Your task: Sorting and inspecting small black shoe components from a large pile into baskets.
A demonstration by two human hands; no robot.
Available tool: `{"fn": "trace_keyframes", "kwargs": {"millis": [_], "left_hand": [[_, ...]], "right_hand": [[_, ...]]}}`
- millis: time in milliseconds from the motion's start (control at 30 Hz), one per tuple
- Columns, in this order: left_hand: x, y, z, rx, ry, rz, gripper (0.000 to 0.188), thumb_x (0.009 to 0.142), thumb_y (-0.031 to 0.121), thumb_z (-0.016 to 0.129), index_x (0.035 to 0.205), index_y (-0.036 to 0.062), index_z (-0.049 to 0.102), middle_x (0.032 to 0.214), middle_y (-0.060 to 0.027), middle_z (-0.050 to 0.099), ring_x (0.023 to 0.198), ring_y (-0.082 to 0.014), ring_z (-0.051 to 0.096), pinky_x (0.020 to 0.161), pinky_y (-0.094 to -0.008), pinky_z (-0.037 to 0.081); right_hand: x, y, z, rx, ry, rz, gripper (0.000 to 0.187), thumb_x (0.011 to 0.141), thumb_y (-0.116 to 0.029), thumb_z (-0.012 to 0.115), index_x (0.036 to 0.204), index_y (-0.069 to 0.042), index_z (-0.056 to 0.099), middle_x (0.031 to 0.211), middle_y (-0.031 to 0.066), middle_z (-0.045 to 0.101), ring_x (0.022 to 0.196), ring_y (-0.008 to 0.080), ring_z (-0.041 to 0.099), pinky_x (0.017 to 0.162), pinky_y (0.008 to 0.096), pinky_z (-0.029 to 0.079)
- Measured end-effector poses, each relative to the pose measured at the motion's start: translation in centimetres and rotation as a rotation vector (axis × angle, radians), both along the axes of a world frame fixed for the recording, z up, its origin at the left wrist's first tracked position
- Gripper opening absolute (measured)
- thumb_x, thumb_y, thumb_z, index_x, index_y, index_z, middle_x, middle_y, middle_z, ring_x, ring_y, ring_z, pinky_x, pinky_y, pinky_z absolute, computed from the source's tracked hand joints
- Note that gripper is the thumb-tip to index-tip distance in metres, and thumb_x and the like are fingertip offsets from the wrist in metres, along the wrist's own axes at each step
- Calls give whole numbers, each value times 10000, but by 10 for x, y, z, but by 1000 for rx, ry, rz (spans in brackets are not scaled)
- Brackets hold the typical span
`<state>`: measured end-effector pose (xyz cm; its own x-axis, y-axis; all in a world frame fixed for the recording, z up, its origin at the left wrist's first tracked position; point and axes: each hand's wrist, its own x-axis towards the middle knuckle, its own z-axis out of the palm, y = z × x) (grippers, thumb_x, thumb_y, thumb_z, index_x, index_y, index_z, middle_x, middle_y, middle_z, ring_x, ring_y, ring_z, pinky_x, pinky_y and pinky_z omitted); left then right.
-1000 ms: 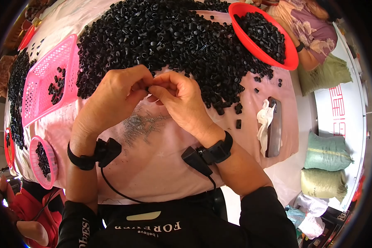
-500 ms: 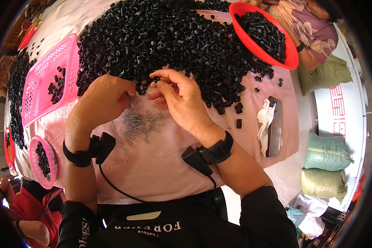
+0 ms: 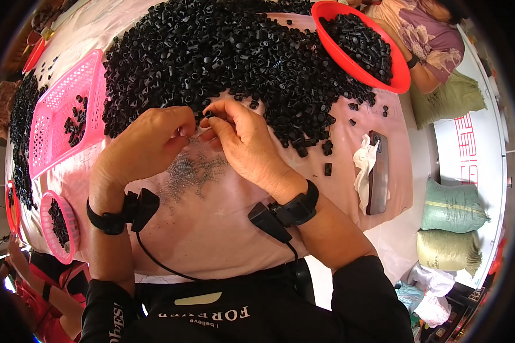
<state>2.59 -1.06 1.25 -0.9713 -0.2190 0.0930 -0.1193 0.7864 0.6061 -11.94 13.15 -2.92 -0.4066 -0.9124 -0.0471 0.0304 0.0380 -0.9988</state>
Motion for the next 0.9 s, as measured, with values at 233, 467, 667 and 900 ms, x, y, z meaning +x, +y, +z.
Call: {"fn": "trace_keyframes", "kwargs": {"millis": [233, 467, 667, 900], "left_hand": [[-5, 3, 0, 28, 53, 8, 66, 832, -14, 615, 895, -13, 592, 777, -160, 637, 743, -349, 666, 653, -407, 514], [-6, 4, 2, 58, 21, 39, 127, 857, -18, 595, 981, -3, 572, 779, -173, 642, 748, -355, 668, 658, -408, 512], [-5, 3, 2, 112, 42, 35, 96, 907, -15, 521, 992, -5, 565, 764, -176, 638, 736, -343, 668, 658, -410, 504], [-6, 1, 0, 138, -21, 102, 116, 928, 21, 518, 1015, -5, 590, 760, -149, 645, 692, -260, 655, 642, -374, 511]], "right_hand": [[-3, 0, -4, -53, 49, 52, 214, 925, 61, 641, 1119, -10, 585, 1024, 42, 666, 895, 89, 660, 771, 233, 559], [-3, 0, -2, -80, -27, 74, 242, 877, 102, 674, 1081, -4, 596, 994, 21, 650, 889, 78, 644, 784, 236, 545], [-4, 1, -1, -21, 33, 82, 239, 854, 103, 686, 1053, -7, 615, 973, 3, 643, 879, 66, 632, 783, 229, 543], [-6, 2, -2, -10, -78, 132, 221, 852, 99, 694, 1032, -3, 618, 969, 2, 641, 856, 55, 623, 777, 221, 541]]}}
